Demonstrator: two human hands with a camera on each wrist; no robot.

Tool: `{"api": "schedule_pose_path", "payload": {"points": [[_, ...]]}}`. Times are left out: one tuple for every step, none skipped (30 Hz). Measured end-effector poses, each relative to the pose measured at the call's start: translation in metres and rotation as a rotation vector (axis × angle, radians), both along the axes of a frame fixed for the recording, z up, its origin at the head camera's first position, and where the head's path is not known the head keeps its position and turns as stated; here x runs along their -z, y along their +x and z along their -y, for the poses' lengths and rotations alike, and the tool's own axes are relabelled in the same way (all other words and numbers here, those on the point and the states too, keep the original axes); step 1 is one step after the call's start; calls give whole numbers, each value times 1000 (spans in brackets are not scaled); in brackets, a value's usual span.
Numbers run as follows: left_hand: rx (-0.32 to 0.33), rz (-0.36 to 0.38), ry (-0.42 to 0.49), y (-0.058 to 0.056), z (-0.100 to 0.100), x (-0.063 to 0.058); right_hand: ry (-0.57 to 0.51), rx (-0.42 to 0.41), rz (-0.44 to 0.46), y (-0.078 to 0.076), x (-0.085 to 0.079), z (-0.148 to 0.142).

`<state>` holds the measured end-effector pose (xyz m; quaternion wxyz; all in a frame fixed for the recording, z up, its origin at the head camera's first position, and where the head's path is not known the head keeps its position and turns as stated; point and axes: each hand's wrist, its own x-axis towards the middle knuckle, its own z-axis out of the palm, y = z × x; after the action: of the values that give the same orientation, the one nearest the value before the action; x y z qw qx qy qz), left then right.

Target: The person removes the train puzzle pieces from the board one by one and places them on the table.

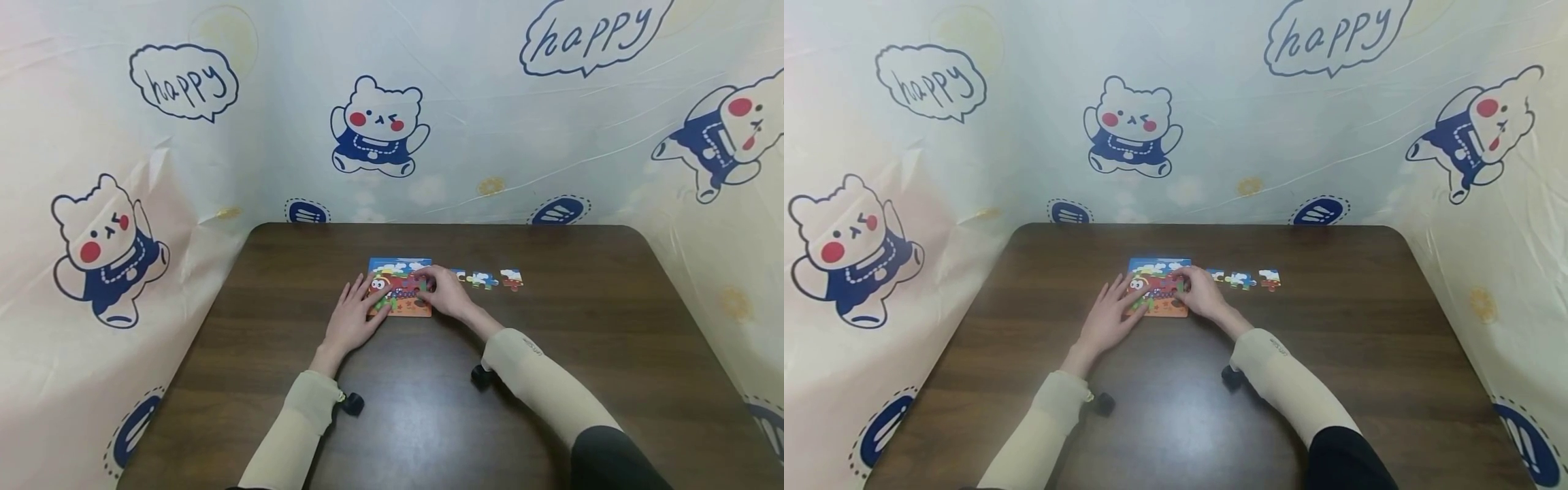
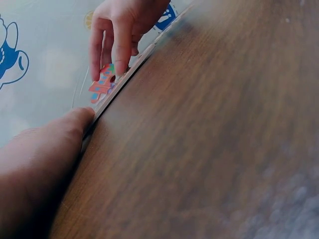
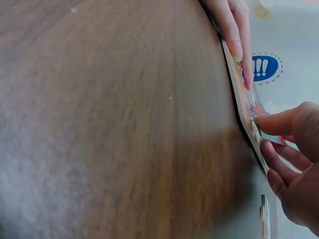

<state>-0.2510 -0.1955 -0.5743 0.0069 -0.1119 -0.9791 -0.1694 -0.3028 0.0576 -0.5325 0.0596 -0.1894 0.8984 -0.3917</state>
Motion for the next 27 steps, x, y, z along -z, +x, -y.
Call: {"api": "schedule_pose_path", "payload": {"points": [[-1, 0, -2, 0, 0, 0, -14, -2, 6, 0, 0, -1], [-1, -1, -6, 0, 0, 0, -29, -1, 13, 0, 0, -1], [-1, -1, -10, 0, 0, 0, -45, 4, 22, 1, 0, -2], [-1, -1, -11, 0, 0, 0, -59, 8, 26, 1, 0, -3], [-1, -1, -10, 0, 0, 0, -75, 11, 31, 1, 0, -3], [-1, 1, -8, 0, 0, 0, -94, 16, 41, 1, 0, -4], [-2, 5, -7, 0, 0, -1, -113, 24, 54, 1, 0, -5], [-2, 6, -5, 0, 0, -1, -137, 30, 68, 1, 1, -6], [-3, 8, -2, 0, 0, -1, -159, 37, 78, 1, 1, -7], [-3, 9, 0, 0, 0, -1, -181, 43, 89, 1, 1, -7], [-4, 9, 0, 0, 0, -1, -201, 51, 102, 0, 2, -8], [-4, 7, 1, 0, -1, -1, -219, 59, 113, 0, 2, -9], [-5, 6, 2, 0, -1, 0, -233, 68, 124, 0, 3, -10], [-4, 4, 5, 0, -1, 0, -249, 78, 138, 0, 3, -11], [-4, 3, 6, 1, -1, 0, -260, 87, 150, -1, 4, -12], [-3, 2, 7, 1, -1, -1, -276, 97, 164, -1, 4, -13], [-3, 2, 9, 1, -1, -1, -290, 100, 170, -1, 5, -14], [-3, 2, 10, 1, -1, -1, -306, 105, 182, -1, 5, -16], [-2, 3, 12, 1, -2, -1, -318, 110, 192, -1, 5, -18], [-2, 3, 12, 1, -2, -1, -329, 115, 199, 0, 4, -20], [-2, 1, 13, 1, -2, -1, -339, 116, 200, 1, 4, -22], [-1, -2, 14, 1, -2, -1, -349, 116, 201, 1, 3, -24], [0, -4, 16, 1, -1, -1, -349, 116, 198, 2, 2, -26], [1, -6, 17, 1, -1, -1, -351, 121, 204, 4, 1, -29], [2, -10, 16, 1, -1, 0, -350, 123, 204, 4, 0, -31], [1, -12, 19, 1, -1, 0, -349, 125, 204, 5, 0, -34], [1, -14, 21, 1, -1, 0, -352, 124, 206, 5, 0, -36]]}}
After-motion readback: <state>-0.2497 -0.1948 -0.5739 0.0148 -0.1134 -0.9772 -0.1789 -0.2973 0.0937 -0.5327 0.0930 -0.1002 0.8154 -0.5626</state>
